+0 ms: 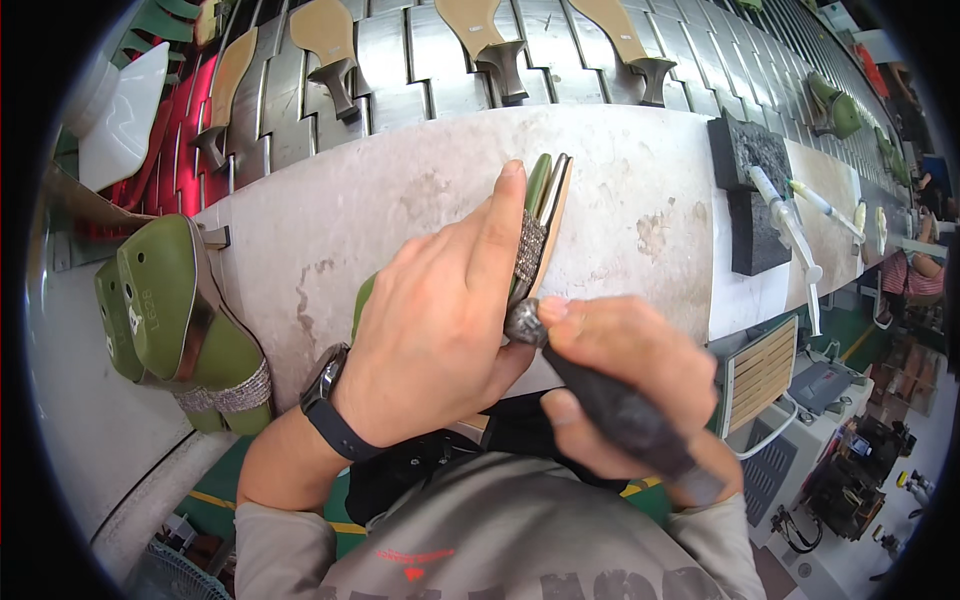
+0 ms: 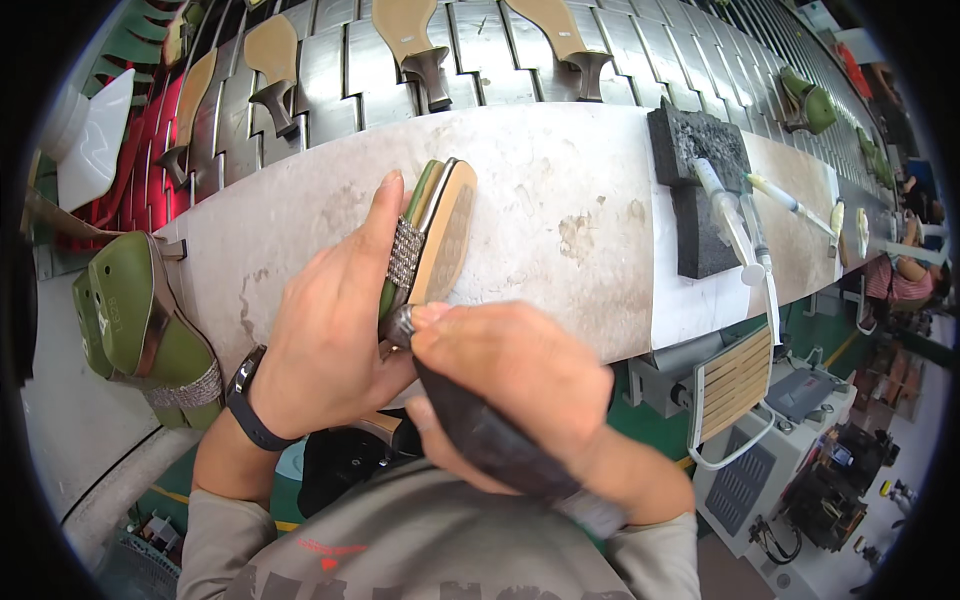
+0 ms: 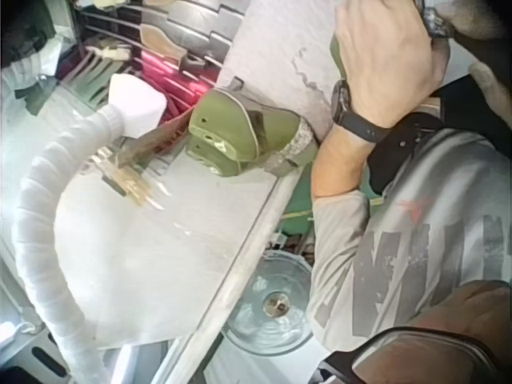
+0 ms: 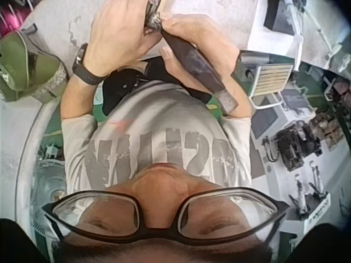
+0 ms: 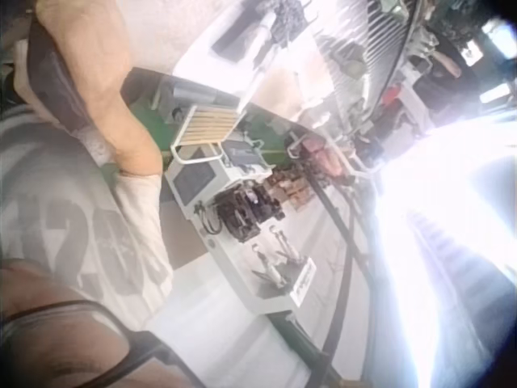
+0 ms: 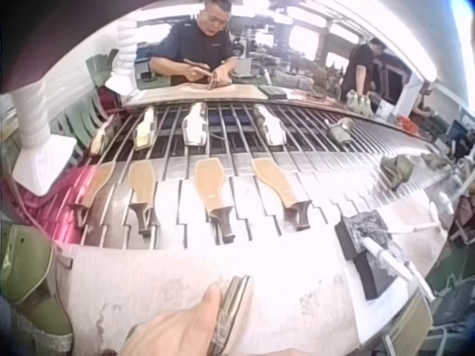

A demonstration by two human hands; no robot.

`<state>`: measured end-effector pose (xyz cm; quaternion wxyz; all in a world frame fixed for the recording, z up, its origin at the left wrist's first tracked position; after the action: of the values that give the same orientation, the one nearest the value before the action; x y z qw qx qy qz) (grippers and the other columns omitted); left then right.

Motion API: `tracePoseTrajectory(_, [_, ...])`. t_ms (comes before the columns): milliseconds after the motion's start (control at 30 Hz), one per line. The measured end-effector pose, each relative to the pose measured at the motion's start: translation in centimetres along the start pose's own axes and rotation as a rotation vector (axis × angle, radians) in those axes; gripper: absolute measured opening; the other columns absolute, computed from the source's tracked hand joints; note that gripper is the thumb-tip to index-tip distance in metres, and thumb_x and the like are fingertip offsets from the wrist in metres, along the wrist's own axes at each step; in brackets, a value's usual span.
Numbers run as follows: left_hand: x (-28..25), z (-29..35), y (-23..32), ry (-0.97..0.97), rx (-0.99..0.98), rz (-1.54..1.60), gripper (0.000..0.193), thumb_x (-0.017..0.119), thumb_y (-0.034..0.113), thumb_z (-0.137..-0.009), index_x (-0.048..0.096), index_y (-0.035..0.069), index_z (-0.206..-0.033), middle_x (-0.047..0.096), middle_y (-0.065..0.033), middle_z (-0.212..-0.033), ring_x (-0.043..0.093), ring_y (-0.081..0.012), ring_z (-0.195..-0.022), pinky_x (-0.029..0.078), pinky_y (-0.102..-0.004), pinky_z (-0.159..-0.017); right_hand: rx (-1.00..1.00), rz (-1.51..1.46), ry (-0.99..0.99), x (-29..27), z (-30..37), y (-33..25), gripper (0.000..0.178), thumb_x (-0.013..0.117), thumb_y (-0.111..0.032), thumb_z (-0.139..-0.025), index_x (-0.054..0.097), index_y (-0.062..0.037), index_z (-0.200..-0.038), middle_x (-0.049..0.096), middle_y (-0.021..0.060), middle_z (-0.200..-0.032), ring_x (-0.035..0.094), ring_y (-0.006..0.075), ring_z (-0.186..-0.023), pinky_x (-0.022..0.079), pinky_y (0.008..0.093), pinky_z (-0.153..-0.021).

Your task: The person secures shoe components onto shoe lasts by applying adhesive with a syringe, fitting soles and heels by hand, and hammering around the edges with a hammer before placing the assembled shoes onto a conveyor belt.

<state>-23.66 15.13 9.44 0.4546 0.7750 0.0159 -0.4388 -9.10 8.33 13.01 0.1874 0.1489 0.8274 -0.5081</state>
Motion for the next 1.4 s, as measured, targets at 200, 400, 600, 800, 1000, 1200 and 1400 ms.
tracePoseTrajectory(200, [-0.6,0.8,-0.2,0.062,0.084,-0.034,0.108,0.081,0.01,-0.074,0.024,-0.008,-0.164,0.057,-0.0328,-0.143,0.063,-0.0488,-0.117,0.053,-0.0497,-0.098,-0.055,0.051,0.193,3.7,3.3,-0.9,0.041,0.084,-0.001,-0.076,0.072,0.0074,-0.114,0.076,0.023,-0.111,0.076,0.0382,-0.102,0.064,0.0416,-0.089])
tracePoseTrajectory(400, [-2.6,3.1,-3.9,0.046,0.007,0.037,0.051,0.067,0.026,-0.103,0.06,-0.002,-0.144,0.068,-0.023,-0.134,0.065,-0.0389,-0.121,0.049,-0.0423,-0.106,-0.061,0.026,0.204,1.5,2.9,-0.8,0.041,0.083,0.001,-0.077,0.071,0.0075,-0.115,0.075,0.0227,-0.109,0.076,0.0407,-0.102,0.063,0.0438,-0.089])
tracePoseTrajectory(600, [-2.1,3.2,-4.2,0.12,-0.063,0.136,0.038,0.057,0.024,-0.108,0.068,-0.004,-0.132,0.073,-0.0201,-0.119,0.065,-0.0359,-0.104,0.052,-0.0423,-0.093,-0.023,0.056,-0.013,4.9,3.0,-1.4,0.045,0.086,-0.003,-0.072,0.072,0.0076,-0.113,0.075,0.0239,-0.111,0.076,0.0382,-0.099,0.065,0.0408,-0.087])
tracePoseTrajectory(800, [-2.0,3.7,-4.6,0.141,-0.053,0.116,0.038,0.059,0.026,-0.107,0.068,-0.005,-0.128,0.073,-0.02,-0.117,0.065,-0.0374,-0.099,0.052,-0.043,-0.089,0.009,-0.033,-0.108,5.9,2.7,-1.4,0.041,0.086,-0.004,-0.07,0.073,0.0071,-0.108,0.076,0.022,-0.111,0.077,0.0364,-0.097,0.066,0.0399,-0.082])
tracePoseTrajectory(1000, [-2.2,3.5,-4.0,0.187,-0.033,0.094,0.038,0.059,0.024,-0.107,0.068,-0.006,-0.128,0.073,-0.02,-0.115,0.065,-0.0379,-0.097,0.052,-0.0429,-0.089,-0.076,0.036,-0.146,5.8,1.9,-1.9,0.036,0.084,-0.003,-0.071,0.075,0.0047,-0.105,0.077,0.0185,-0.111,0.077,0.0333,-0.096,0.066,0.0377,-0.079])
tracePoseTrajectory(1200, [-2.3,2.8,-4.1,0.093,-0.095,0.113,0.04,0.058,0.025,-0.108,0.067,-0.007,-0.13,0.073,-0.022,-0.12,0.066,-0.0379,-0.105,0.052,-0.0438,-0.093,0.338,-0.288,-0.132,4.2,2.5,-0.2,0.046,0.085,-0.005,-0.082,0.071,0.0041,-0.125,0.076,0.0202,-0.118,0.077,0.0291,-0.101,0.063,0.0359,-0.089])
tracePoseTrajectory(1400, [-1.7,-0.8,-1.8,-0.051,-0.136,0.086,0.092,0.085,0.036,-0.082,0.045,-0.006,-0.154,0.064,-0.0291,-0.135,0.063,-0.0455,-0.124,0.049,-0.0444,-0.109,0.283,-0.412,0.313,-3.2,2.0,1.8,0.035,0.074,0.0,-0.095,0.062,0.0073,-0.127,0.071,0.0253,-0.132,0.071,0.0266,-0.119,0.055,0.0376,-0.105])
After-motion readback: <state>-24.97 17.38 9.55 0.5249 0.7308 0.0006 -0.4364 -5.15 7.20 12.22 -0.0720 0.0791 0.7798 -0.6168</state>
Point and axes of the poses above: each hand's wrist, its own z-axis away from the middle knuckle, its own x-axis out of the palm, y = z × x, the point moved 6 cm from there along -z, towards the middle knuckle
